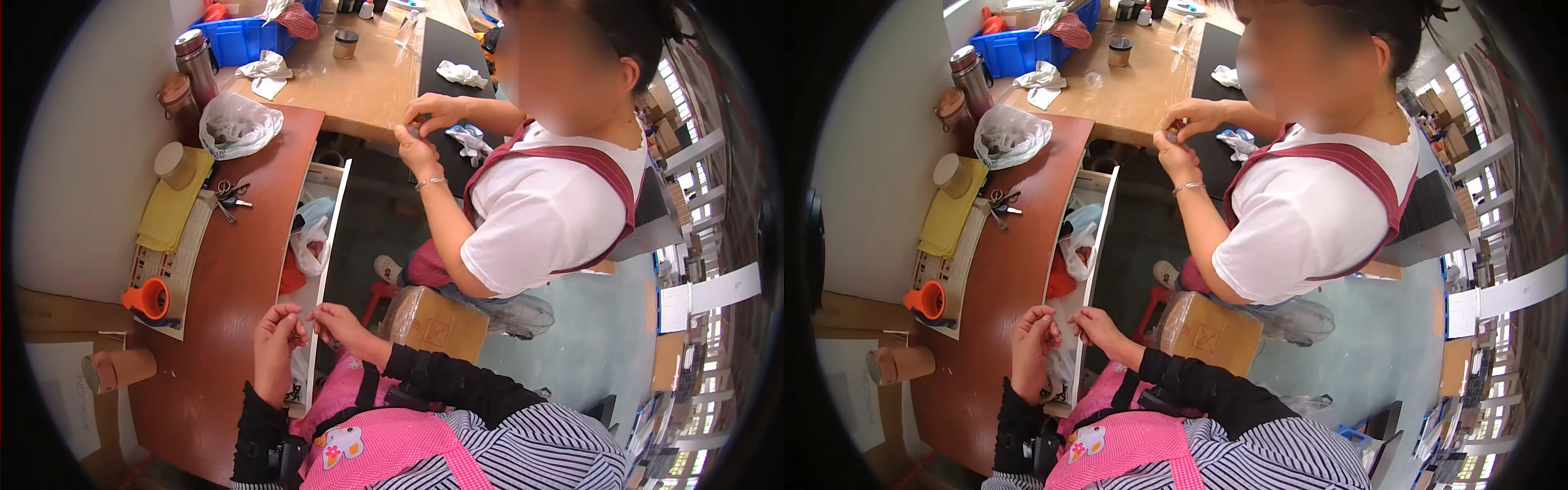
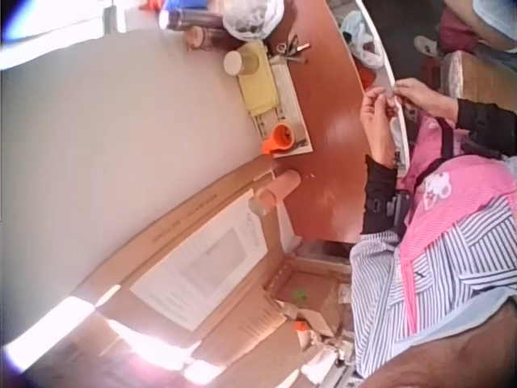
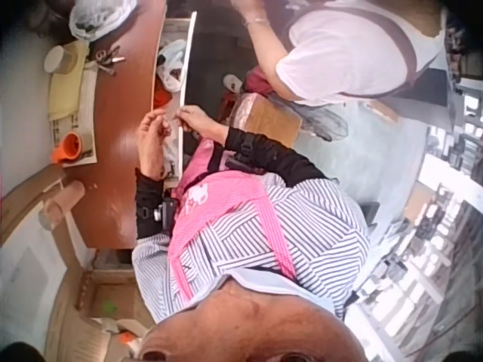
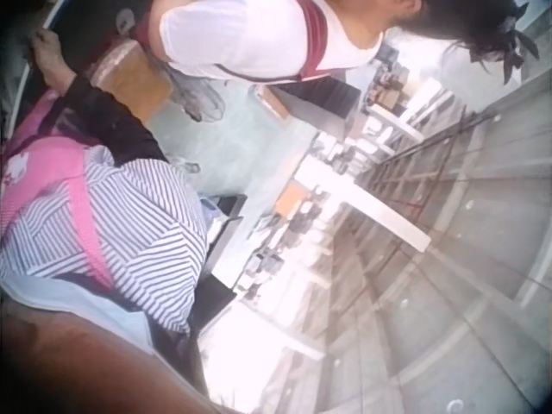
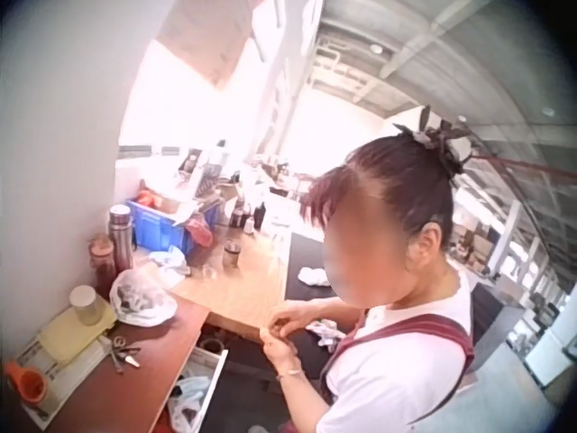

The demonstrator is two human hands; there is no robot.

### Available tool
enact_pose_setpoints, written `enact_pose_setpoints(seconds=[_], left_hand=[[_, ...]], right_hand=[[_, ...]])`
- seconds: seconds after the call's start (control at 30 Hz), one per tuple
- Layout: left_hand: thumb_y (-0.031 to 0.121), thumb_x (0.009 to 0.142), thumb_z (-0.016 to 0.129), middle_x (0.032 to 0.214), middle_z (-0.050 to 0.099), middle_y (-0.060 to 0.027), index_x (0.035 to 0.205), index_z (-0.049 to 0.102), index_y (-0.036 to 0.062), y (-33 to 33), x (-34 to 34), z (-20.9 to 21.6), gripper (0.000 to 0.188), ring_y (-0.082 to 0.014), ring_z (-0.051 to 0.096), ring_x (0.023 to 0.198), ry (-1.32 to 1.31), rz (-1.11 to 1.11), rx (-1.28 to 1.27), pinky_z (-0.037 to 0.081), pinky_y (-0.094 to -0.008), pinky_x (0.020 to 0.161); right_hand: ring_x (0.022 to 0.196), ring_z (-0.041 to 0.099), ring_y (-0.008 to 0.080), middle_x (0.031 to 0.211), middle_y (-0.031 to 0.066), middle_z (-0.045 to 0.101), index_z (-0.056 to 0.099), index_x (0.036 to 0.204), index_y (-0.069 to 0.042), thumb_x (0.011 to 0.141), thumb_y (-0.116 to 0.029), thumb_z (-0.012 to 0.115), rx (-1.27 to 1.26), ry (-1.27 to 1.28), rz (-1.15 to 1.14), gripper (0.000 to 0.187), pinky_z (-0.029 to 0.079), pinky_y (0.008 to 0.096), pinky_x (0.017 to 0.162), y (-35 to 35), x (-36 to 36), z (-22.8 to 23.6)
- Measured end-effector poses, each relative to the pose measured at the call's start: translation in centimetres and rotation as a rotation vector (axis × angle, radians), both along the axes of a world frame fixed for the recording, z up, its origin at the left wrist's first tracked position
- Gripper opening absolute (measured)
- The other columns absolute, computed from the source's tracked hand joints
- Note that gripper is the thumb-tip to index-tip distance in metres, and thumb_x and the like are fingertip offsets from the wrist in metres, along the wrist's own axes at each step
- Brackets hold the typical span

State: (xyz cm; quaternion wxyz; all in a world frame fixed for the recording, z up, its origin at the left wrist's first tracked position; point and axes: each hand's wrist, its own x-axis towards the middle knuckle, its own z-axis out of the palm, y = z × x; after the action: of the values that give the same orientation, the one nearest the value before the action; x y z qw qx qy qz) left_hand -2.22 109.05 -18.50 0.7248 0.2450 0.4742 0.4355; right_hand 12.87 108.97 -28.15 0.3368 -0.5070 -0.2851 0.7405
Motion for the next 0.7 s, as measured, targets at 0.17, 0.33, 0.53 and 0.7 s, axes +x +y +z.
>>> enact_pose_setpoints(seconds=[0.17,0.33,0.53,0.7], left_hand=[[0.019,0.093,0.053,0.069,0.055,0.0013,0.101,0.056,0.0077,1.6,0.5,-0.7,0.014,-0.0064,0.052,0.061,0.000,-0.033,-0.022,0.042,-0.0184,0.058],[0.024,0.092,0.056,0.090,0.059,-0.0015,0.110,0.055,0.0078,6.6,2.8,-1.4,0.024,-0.0060,0.056,0.074,0.133,-0.010,0.059,0.043,-0.0184,0.060],[0.023,0.089,0.059,0.128,0.047,-0.0092,0.129,0.047,0.0067,13.3,7.6,0.1,0.045,-0.0133,0.059,0.089,0.186,-0.076,0.340,0.047,-0.0223,0.071],[0.008,0.082,0.057,0.131,0.050,-0.0118,0.127,0.051,0.0011,17.7,10.5,-1.0,0.046,-0.0185,0.058,0.104,0.265,-0.210,0.580,0.045,-0.0280,0.088]], right_hand=[[0.049,0.047,0.0060,0.067,0.0002,0.055,0.059,0.092,-0.003,0.093,-0.016,0.048,0.002,-0.028,-0.001,0.017,0.037,0.0205,0.044,-1.3,0.8,-1.1],[0.052,0.045,0.0050,0.068,-0.0013,0.054,0.058,0.096,-0.005,0.095,-0.019,0.049,0.058,-0.074,0.105,0.017,0.035,0.0186,0.047,-2.6,1.1,-1.7],[0.049,0.045,0.0056,0.067,0.0000,0.055,0.058,0.092,-0.003,0.092,-0.017,0.051,0.108,-0.080,0.141,0.016,0.035,0.0211,0.044,-4.2,1.8,-2.1],[0.049,0.046,0.0058,0.066,0.0007,0.055,0.058,0.092,-0.004,0.092,-0.016,0.050,0.131,-0.124,0.123,0.015,0.036,0.0207,0.044,-4.5,3.1,-3.5]])
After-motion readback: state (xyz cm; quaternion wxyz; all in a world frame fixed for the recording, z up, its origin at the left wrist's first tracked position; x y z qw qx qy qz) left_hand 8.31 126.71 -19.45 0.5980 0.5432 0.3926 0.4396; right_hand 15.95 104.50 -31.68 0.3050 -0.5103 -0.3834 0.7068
